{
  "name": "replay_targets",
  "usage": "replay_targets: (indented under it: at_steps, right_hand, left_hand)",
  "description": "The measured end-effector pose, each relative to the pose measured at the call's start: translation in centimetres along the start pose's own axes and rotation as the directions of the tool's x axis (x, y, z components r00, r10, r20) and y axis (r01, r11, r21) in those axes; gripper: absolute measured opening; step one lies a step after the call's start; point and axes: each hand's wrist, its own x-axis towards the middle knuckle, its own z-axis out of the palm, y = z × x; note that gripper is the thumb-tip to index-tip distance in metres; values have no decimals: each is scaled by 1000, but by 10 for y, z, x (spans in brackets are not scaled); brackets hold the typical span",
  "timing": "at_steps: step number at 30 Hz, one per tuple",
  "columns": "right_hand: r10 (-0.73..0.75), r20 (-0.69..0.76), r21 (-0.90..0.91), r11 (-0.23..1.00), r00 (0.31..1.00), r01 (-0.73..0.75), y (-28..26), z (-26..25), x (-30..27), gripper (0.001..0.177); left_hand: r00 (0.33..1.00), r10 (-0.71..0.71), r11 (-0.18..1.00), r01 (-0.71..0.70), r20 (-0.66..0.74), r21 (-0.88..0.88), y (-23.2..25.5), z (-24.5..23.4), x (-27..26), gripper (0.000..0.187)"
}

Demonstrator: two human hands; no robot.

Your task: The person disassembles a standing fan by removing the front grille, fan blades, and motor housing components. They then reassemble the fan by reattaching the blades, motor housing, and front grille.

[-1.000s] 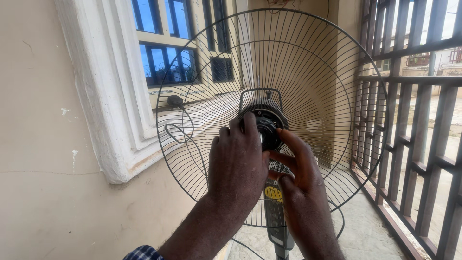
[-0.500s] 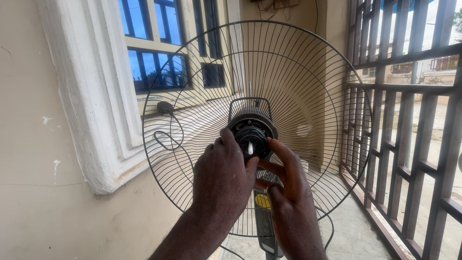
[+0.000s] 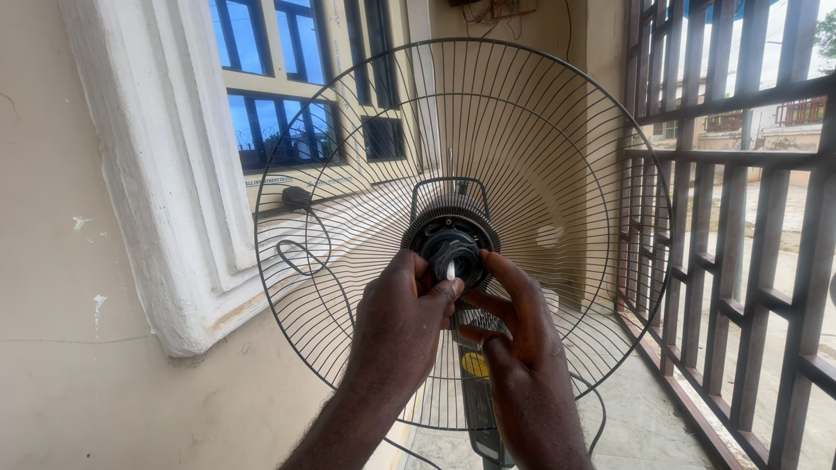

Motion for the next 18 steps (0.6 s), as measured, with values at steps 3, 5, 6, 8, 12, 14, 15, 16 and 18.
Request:
replay_targets:
  at_steps: [3, 5, 6, 8, 12, 14, 15, 16, 18]
  right_hand:
    - [-17, -1, -9, 1000, 1000, 17, 2, -1, 1, 79]
    - [-27, -1, 1, 1000, 1000, 27, 6, -2, 0, 79]
    - [-30, 2, 3, 1000, 1000, 30, 9, -2, -2, 80]
    - [-57, -4, 8, 998, 998, 57, 13, -3, -1, 81]
    - [-169, 16, 27, 985, 985, 169, 19, -5, -1, 77]
    - [-67, -9, -8, 998, 998, 67, 19, -6, -3, 80]
    - [-128, 13, 8, 992, 992, 128, 18, -7, -4, 76]
    - [-189, 35, 26, 982, 981, 188, 16, -7, -5, 73]
    - [-162, 36, 27, 987, 986, 161, 10, -10, -9, 69]
  left_hand:
    - [1000, -14, 982, 16, 14, -187, -6, -1, 4, 25]
    - [1000, -24, 973, 28, 21, -229, -10, -1, 3, 25]
    - [999, -39, 970, 45, 32, -240, -14, -1, 0, 25]
    - [998, -43, 964, 55, 52, -261, -17, -3, -1, 24]
    - [997, -27, 936, 51, 76, -349, -23, -4, -9, 24]
    - [996, -30, 926, 61, 88, -372, -25, -3, -16, 24]
    - [995, -16, 914, 56, 102, -403, -26, -2, -19, 23]
    - [993, -1, 900, 51, 114, -434, -26, -2, -22, 23]
    - [992, 10, 895, 49, 130, -442, -23, 1, -29, 22]
